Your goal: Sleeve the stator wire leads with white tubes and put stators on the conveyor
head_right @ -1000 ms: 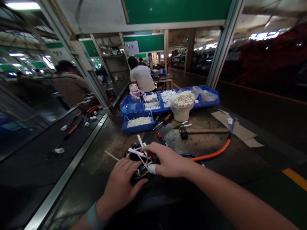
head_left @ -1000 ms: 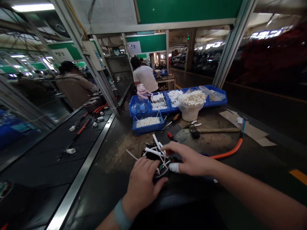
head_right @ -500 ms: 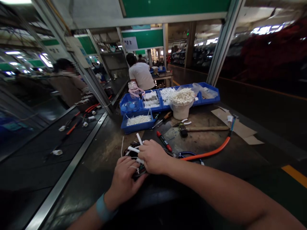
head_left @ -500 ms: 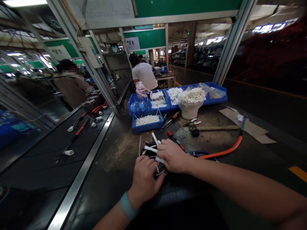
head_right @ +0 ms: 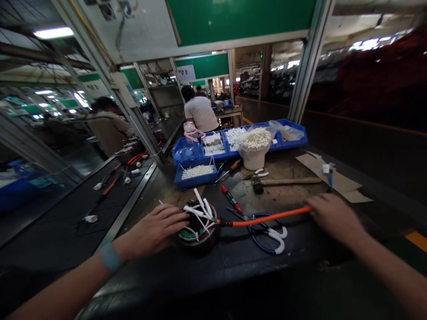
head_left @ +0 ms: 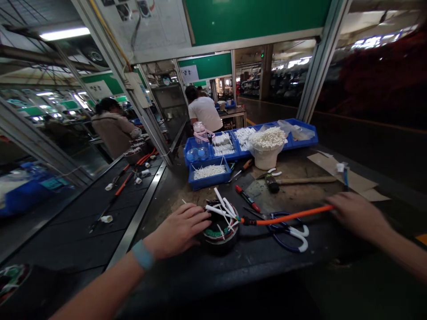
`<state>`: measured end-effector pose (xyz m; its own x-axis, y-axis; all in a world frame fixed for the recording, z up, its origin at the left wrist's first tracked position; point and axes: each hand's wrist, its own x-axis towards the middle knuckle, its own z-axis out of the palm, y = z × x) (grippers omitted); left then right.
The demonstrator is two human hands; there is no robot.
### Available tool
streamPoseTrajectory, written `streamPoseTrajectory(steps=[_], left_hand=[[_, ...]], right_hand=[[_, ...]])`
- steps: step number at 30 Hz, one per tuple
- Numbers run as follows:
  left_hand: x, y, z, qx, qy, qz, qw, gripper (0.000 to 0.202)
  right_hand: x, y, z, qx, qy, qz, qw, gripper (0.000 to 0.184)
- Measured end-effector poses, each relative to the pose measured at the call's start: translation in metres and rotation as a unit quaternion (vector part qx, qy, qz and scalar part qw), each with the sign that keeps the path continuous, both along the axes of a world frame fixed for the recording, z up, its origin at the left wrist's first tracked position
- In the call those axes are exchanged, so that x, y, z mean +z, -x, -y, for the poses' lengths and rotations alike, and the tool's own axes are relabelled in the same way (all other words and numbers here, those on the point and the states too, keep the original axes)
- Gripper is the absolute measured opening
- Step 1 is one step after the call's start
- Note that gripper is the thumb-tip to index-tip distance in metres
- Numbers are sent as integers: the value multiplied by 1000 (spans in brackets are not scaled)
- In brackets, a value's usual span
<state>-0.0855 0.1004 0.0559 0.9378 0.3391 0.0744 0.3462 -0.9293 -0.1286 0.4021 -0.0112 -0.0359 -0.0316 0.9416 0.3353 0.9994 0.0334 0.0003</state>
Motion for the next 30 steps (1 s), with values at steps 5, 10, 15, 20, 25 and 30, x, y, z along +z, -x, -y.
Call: streamPoseTrajectory(steps=[5,10,15,20,25,30], left_hand=[[2,-11,-13,-59,-12,-28,998,18],[-8,-48,15,19,-34,-6,999,33],[8,-102,41,192,-31,-55,979,50],[22,-70,41,177,99,-15,979,59],[-6,-47,57,215,94,43,971,27],[-19,-57,69,282,50,72,956,20]], right_hand=[[9,-102,23,-147,55,-73,985,37],[46,-13,5,-319,94,-97,938,49],[35,138,-29,-60,157,-92,981,51],[2,183,-30,81,131,-7,988,68],[-3,161,-49,97,112,57,987,67],[9,149,-91,155,119,137,971,56]])
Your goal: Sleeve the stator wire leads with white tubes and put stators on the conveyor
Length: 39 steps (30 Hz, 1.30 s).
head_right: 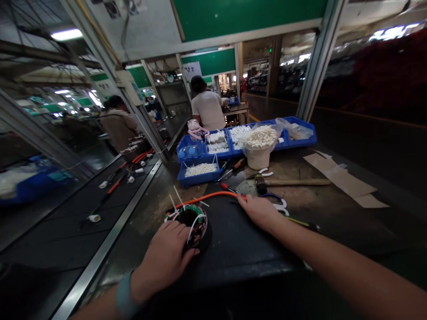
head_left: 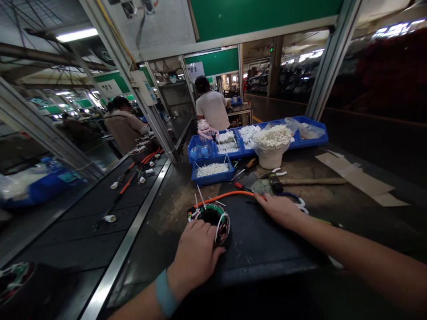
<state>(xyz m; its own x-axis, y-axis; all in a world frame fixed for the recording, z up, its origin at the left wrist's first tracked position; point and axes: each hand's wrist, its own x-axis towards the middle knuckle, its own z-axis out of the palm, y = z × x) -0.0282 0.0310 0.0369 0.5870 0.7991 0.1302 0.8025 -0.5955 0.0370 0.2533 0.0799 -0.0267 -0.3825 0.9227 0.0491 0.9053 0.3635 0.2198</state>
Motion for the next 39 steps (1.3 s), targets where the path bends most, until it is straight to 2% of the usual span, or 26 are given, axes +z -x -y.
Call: streamPoseTrajectory(steps=[1,3,5,6,8,10,12,14,17,19,22,24,29,31,33,37,39], left_hand=[[1,0,1,10,-4,2,1000,24],[6,1,2,6,3,19,1000,44],[13,4,2,-8,16,48,999,65],[16,5,3,-9,21,57,998,68],[19,6,2,11,24,58,998,58],[18,5,0,31,25,50,998,44],[14,4,-4,28,33,60,997,39],[11,4,-8,15,50,76,996,38],[11,9,-8,-10,57,93,994,40],[15,12,-2,-17,8,112,994,42],[21,16,11,-7,-66,119,991,31],[20,16,17,-7,-58,113,992,23],[4,10,19,-22,-26,150,988,23],[-1,8,17,-14,-23,176,984,14],[-5,7,15,-3,-19,231,973,3],[-15,14,14,31,-16,384,923,13],[-18,18,15,28,-19,408,913,13]], right_hand=[[4,-2,-9,12,1,3,1000,56],[15,-4,-22,30,4,-1,1000,55],[28,-2,-28,51,3,-1,999,48],[34,1,-27,64,2,-6,998,44],[43,14,-18,109,15,-73,991,43],[44,35,-3,177,61,-211,959,55],[37,57,10,229,106,-352,901,65],[22,76,18,237,111,-442,858,66],[-4,90,24,212,81,-529,818,65],[-17,92,28,205,71,-560,800,67],[-26,90,35,194,68,-571,795,67],[-28,89,38,196,54,-567,799,62],[-30,91,42,245,-7,-530,812,41],[-31,91,42,259,-14,-513,818,37],[-32,91,42,263,-19,-505,822,33],[-31,89,40,267,-15,-512,817,36],[-30,89,39,271,-11,-528,804,39]])
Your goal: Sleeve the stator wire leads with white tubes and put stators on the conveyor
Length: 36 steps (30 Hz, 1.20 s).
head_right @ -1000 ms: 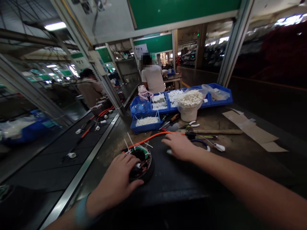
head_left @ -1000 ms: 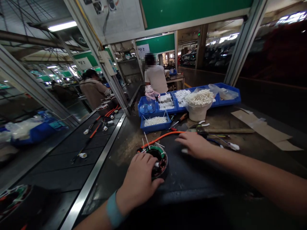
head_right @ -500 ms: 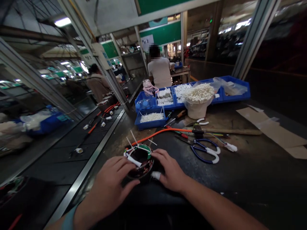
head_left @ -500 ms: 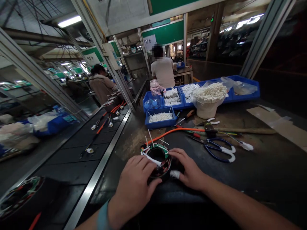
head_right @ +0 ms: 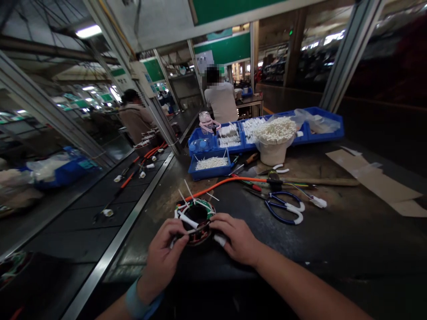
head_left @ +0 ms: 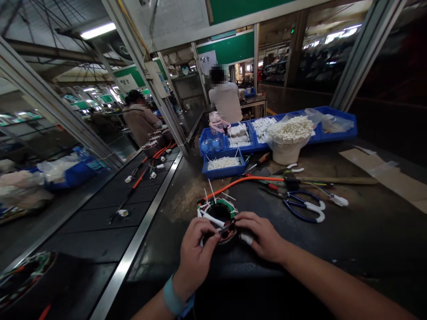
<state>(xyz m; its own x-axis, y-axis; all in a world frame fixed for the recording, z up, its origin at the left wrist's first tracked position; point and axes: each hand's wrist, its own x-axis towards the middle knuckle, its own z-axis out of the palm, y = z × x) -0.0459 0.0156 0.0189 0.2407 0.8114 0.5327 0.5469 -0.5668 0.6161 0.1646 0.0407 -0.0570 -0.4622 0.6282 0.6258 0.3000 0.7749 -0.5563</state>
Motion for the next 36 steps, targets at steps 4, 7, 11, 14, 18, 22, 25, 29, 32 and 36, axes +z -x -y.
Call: streamPoseTrajectory(steps=[4,7,11,14,18,22,25,29,32,36], left_hand=[[5,-2,14,15,-101,-72,992,15],[12,-16,28,23,-193,-152,969,34],[10,-33,34,53,-174,-223,958,18],[8,-34,30,64,-173,-234,955,23],[11,-32,27,76,-187,-256,945,24],[14,-34,28,100,-214,-286,929,26],[14,-35,29,119,-229,-298,919,26],[18,-32,26,128,-220,-324,911,27],[22,-29,22,103,-187,-332,919,31],[20,-26,17,70,-173,-327,927,32]], right_hand=[[0,3,-3,-3,9,-46,999,31],[2,7,-6,-11,13,-75,997,23],[7,11,-9,-15,15,-106,994,18],[10,12,-10,-13,7,-116,993,18],[13,12,-10,-17,-1,-120,993,17],[13,10,-10,-53,18,-128,990,17],[7,7,-10,-74,28,-129,988,22],[1,4,-10,-60,3,-94,994,33],[1,4,-9,-59,-11,-83,995,37],[4,4,-5,-61,-24,-69,995,40]])
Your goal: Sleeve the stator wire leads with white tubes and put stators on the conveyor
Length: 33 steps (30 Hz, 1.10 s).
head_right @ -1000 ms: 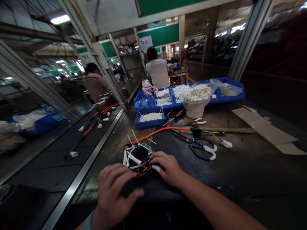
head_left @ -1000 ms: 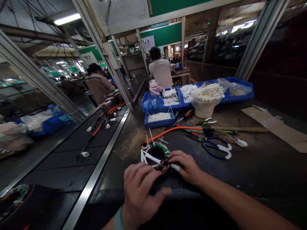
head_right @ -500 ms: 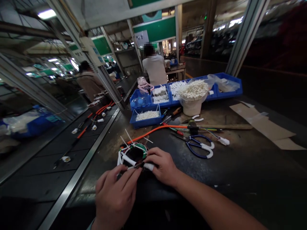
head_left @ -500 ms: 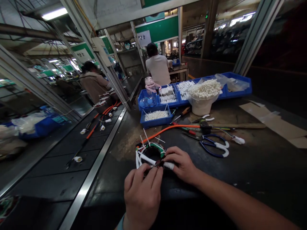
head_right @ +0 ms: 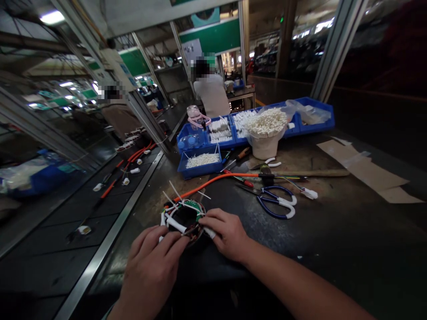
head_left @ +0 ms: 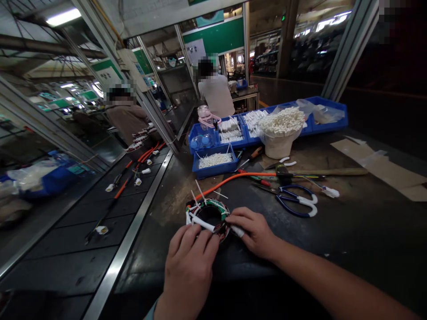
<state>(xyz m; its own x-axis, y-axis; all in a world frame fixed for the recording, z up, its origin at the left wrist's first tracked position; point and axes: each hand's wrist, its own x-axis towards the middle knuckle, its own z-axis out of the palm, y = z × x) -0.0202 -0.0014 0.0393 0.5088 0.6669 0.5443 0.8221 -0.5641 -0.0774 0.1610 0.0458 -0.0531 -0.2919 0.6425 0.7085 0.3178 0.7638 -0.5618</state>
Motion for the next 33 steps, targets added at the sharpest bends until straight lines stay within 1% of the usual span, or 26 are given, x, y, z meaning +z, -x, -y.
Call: streamPoseTrajectory(steps=[3,6,8,10,12,14,16,18,20,21,22,24,25,26,28,30,31,33], left_hand=[[-2,2,-2,-6,-3,-8,1000,29],[-3,4,-2,-10,10,-12,1000,27],[-3,4,-2,-18,30,-12,999,24],[-4,4,-1,-25,49,-17,998,23],[-6,4,0,-33,47,-21,998,25],[-9,6,1,-42,35,-21,998,26],[-9,11,2,-55,48,-12,997,27],[-6,19,1,-68,80,20,994,29],[0,29,-2,-66,100,52,991,38],[3,33,-5,-57,108,57,991,46],[6,37,-9,-46,117,51,991,57],[8,39,-17,-38,159,10,986,76],[8,39,-22,-38,181,-8,983,79],[6,37,-25,-38,195,-18,980,76],[1,33,-29,-35,212,-16,976,55],[-5,30,-28,-27,219,6,975,36],[-7,29,-27,-28,220,17,975,30],[-13,26,-22,-29,209,33,977,25]], right_hand=[[1,-1,1,-4,-49,45,998,42],[4,-1,0,-26,-91,88,992,38],[11,-1,-1,-35,-110,123,986,34],[21,1,-1,-28,-120,159,979,28],[31,4,3,-23,-103,172,979,26],[38,9,9,-30,-64,164,984,32],[41,14,15,-36,-33,152,987,38],[39,19,18,-22,-26,142,989,37],[34,21,18,0,-32,123,992,35],[32,22,16,12,-36,113,993,34],[31,22,14,22,-40,104,994,34],[29,22,10,38,-46,87,994,33],[29,21,8,45,-48,80,995,33],[29,21,7,50,-47,76,995,32],[31,20,5,58,-39,75,995,31],[32,19,4,64,-26,82,994,29],[32,18,3,68,-21,85,994,28],[32,16,2,74,-23,91,993,29]])
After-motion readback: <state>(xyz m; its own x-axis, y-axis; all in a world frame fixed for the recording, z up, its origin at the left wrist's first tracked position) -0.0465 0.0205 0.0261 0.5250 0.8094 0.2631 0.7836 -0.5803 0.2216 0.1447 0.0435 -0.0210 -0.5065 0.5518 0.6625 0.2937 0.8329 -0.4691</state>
